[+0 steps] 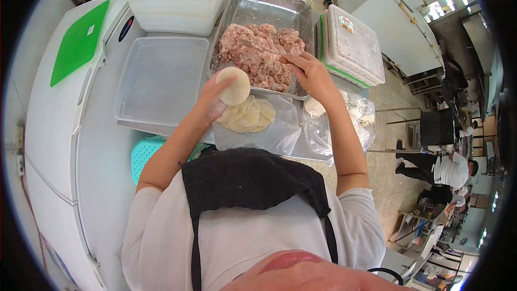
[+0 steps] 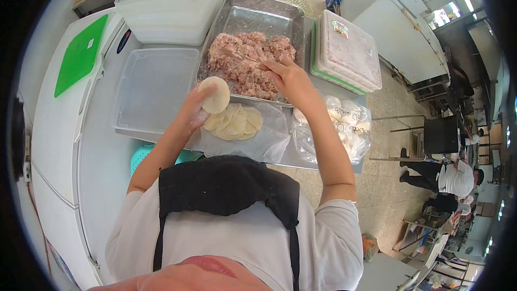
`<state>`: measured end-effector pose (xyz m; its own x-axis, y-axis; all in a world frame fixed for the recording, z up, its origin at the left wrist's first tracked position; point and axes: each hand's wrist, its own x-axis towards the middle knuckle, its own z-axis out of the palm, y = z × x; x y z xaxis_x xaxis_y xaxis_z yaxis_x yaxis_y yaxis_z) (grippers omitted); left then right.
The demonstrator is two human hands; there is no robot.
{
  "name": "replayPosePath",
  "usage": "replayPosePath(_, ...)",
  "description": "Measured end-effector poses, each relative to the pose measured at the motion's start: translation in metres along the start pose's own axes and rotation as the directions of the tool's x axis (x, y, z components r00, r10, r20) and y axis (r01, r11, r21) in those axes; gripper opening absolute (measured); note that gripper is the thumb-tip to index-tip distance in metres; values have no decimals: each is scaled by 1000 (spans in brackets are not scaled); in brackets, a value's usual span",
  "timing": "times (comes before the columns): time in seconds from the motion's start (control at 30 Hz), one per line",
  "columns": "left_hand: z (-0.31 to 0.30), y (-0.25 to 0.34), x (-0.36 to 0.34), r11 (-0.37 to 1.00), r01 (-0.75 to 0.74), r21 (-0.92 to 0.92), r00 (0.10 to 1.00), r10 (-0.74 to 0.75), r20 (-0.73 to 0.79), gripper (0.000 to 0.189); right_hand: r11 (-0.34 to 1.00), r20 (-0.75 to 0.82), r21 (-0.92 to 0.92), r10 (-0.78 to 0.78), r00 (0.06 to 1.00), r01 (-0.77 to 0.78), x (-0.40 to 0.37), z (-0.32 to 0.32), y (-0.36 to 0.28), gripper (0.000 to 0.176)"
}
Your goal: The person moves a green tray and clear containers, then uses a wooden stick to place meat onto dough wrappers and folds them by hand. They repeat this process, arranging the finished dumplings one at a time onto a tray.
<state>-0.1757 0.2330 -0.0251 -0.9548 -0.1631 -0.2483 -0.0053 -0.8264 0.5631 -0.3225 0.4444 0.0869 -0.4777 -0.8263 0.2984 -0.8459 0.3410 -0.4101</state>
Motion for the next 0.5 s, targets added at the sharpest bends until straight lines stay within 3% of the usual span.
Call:
replayPosePath(0.03, 4, -4, 5, 984, -65, 169, 998, 67, -11, 31, 998, -7, 31, 59, 998, -59, 1, -3, -12, 27)
replayPosePath(0.07, 8, -7, 12, 984, -67, 167, 997, 70, -12, 31, 991, -15, 62, 118, 993, -117, 1, -3, -21, 28)
replayPosePath(0.13, 23, -12, 22, 990, 46, -134, 993, -60, -101, 32, 991, -86, 105, 91, 992, -81, 0, 4, -28, 29)
replayPosePath(0.17, 30, -14, 25, 990, 44, -134, 994, -58, -97, 32, 988, -160, 145, 68, 985, -44, -1, 7, -32, 30)
replayPosePath(0.23, 45, -15, 27, 939, 103, -327, 993, -119, -27, 28, 987, -206, 160, 65, 976, -32, -3, 20, -37, 28)
replayPosePath(0.27, 47, -18, 31, 939, 106, -327, 992, -120, -24, 28, 983, -249, 180, 65, 966, -20, -5, 27, -38, 26)
replayPosePath(0.33, 50, -22, 39, 881, 70, -469, 991, -7, 134, 24, 991, -278, 137, 24, 960, 15, -10, 44, -35, 25)
replayPosePath(0.43, 62, -22, 35, 852, 94, -515, 996, -86, 38, 21, 999, -278, 51, 13, 960, 1, -22, 48, -37, 22)
replayPosePath(0.5, 52, -29, 39, 812, 149, -565, 988, -136, 66, 21, 999, -199, -11, 48, 979, -51, -30, 47, -36, 22)
